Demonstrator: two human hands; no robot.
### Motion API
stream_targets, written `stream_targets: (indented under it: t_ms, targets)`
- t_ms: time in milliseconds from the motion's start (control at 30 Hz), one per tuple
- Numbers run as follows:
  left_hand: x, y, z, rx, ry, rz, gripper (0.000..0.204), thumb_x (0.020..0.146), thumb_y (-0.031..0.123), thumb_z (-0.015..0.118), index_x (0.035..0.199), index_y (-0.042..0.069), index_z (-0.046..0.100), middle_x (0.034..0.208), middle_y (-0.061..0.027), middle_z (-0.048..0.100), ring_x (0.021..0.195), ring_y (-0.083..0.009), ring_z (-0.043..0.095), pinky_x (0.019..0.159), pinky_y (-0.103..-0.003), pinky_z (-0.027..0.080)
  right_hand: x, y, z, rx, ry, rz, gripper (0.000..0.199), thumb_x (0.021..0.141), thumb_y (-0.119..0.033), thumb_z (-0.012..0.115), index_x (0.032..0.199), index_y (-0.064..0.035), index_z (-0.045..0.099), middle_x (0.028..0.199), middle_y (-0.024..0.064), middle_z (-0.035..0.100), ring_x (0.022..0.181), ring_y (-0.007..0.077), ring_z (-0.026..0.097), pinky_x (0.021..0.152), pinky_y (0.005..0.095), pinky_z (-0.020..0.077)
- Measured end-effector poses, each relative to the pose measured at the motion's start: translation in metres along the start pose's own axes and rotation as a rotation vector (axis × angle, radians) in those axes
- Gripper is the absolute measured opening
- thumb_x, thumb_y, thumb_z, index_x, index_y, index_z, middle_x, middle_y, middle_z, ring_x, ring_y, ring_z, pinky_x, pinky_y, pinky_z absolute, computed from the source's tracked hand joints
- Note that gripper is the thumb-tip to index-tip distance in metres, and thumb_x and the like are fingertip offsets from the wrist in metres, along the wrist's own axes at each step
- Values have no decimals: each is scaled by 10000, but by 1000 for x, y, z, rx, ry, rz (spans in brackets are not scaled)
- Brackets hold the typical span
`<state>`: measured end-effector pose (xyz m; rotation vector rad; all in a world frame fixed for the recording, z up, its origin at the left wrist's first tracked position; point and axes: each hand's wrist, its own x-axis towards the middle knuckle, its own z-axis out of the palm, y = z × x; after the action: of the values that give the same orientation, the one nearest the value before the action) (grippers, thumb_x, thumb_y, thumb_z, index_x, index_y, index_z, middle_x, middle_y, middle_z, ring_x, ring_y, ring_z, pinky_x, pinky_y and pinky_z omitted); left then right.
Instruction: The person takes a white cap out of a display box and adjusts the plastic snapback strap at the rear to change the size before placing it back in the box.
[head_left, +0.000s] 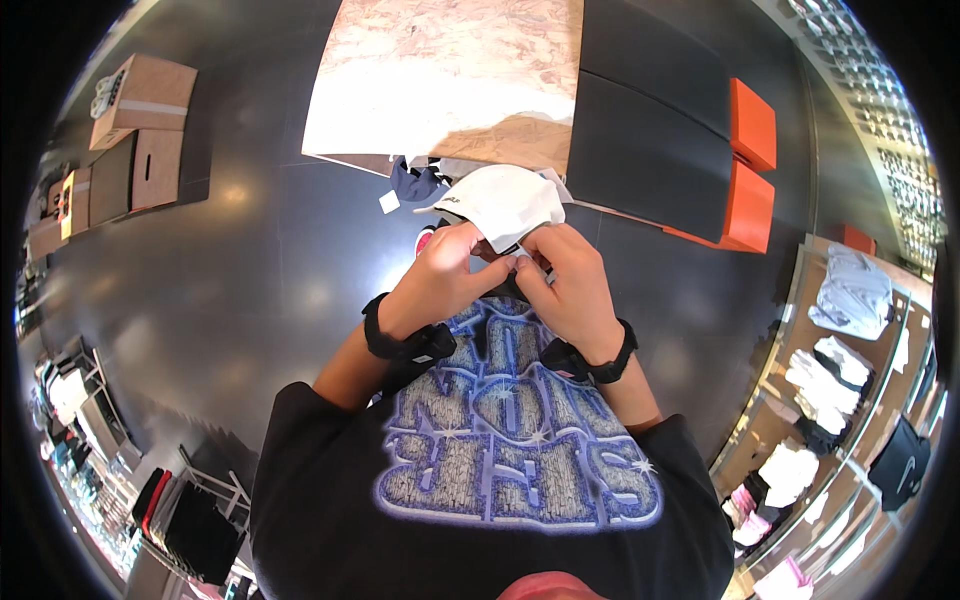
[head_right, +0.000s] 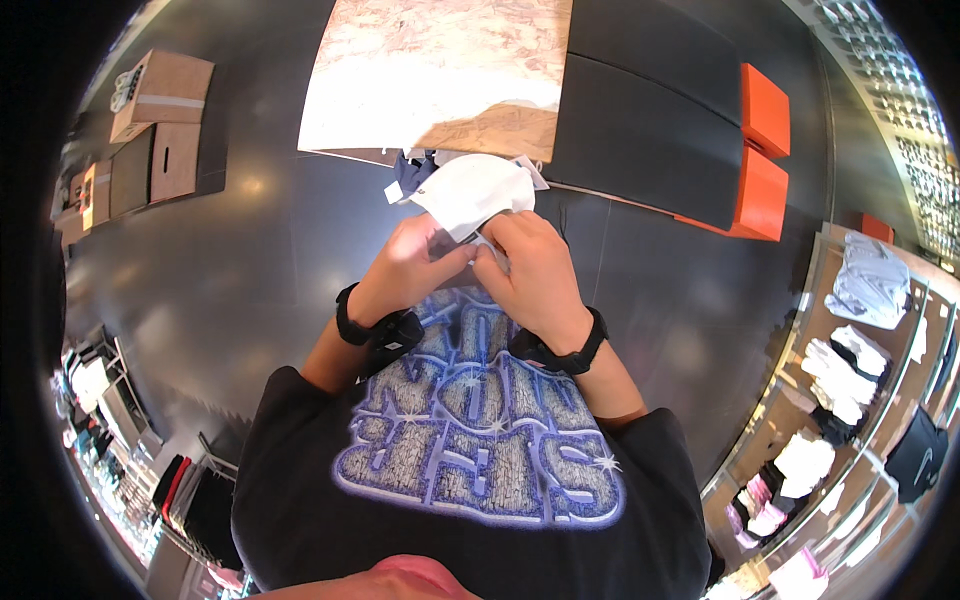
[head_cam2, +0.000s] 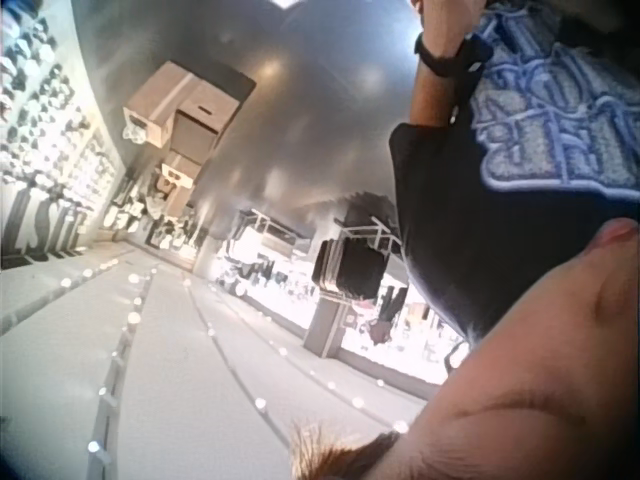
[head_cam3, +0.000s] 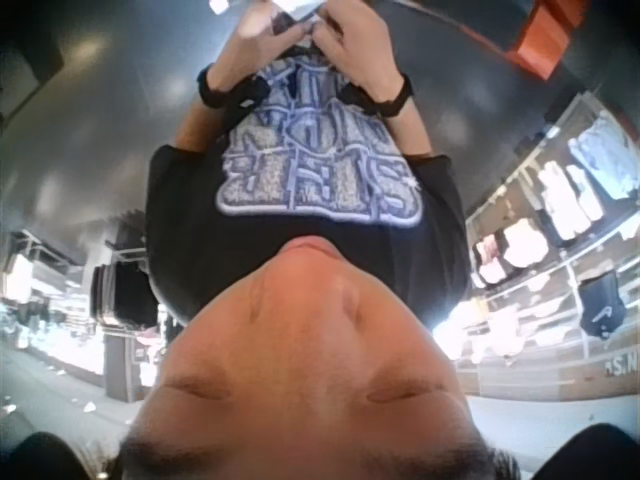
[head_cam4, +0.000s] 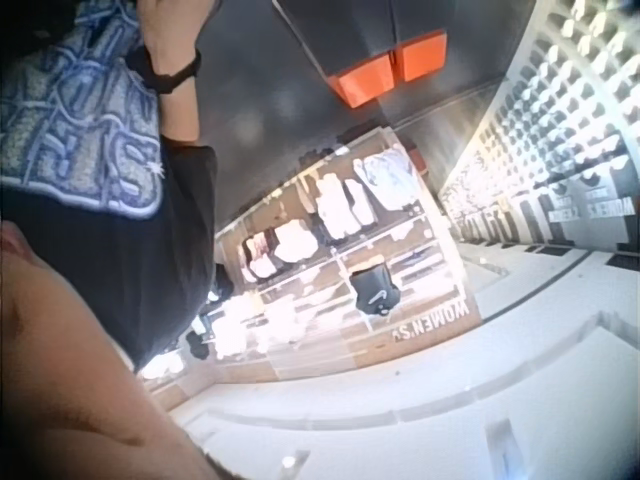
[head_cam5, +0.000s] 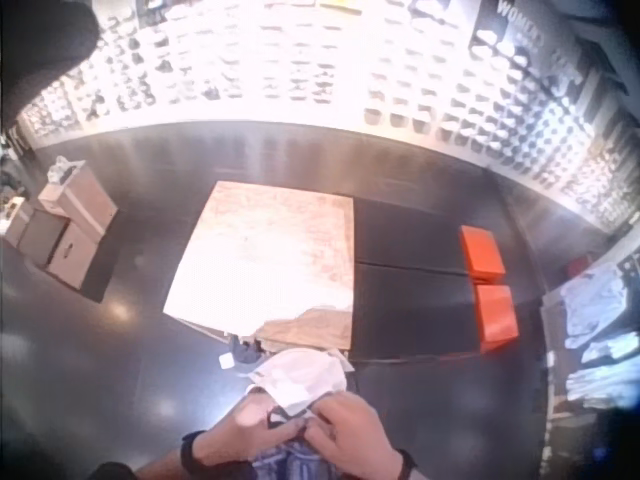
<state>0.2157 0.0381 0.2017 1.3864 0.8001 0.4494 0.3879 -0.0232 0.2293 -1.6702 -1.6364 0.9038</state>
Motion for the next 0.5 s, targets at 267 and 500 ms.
stream_targets:
  t_ms: [267, 500]
  targets:
    - [18, 5, 56, -107, 179, -49, 286, 876, 73, 630, 1127, -45, 562, 898, -67, 646, 795, -100, 607, 712, -259, 492, 10, 39, -50, 126, -152, -112, 97, 792, -95, 629, 818, -17, 579, 732, 130, 559, 689, 296, 545, 621, 386, 441]
    - [23, 29, 97, -255, 430, 36, 195, 907, 28, 597, 1084, -26, 536, 909, -38, 624, 822, -67, 581, 732, -232, 466, 10, 54, -60, 591, -136, -63, 54, 850, -19, 593, 852, 29, 569, 721, 64, 538, 616, 109, 523, 561, 252, 420]
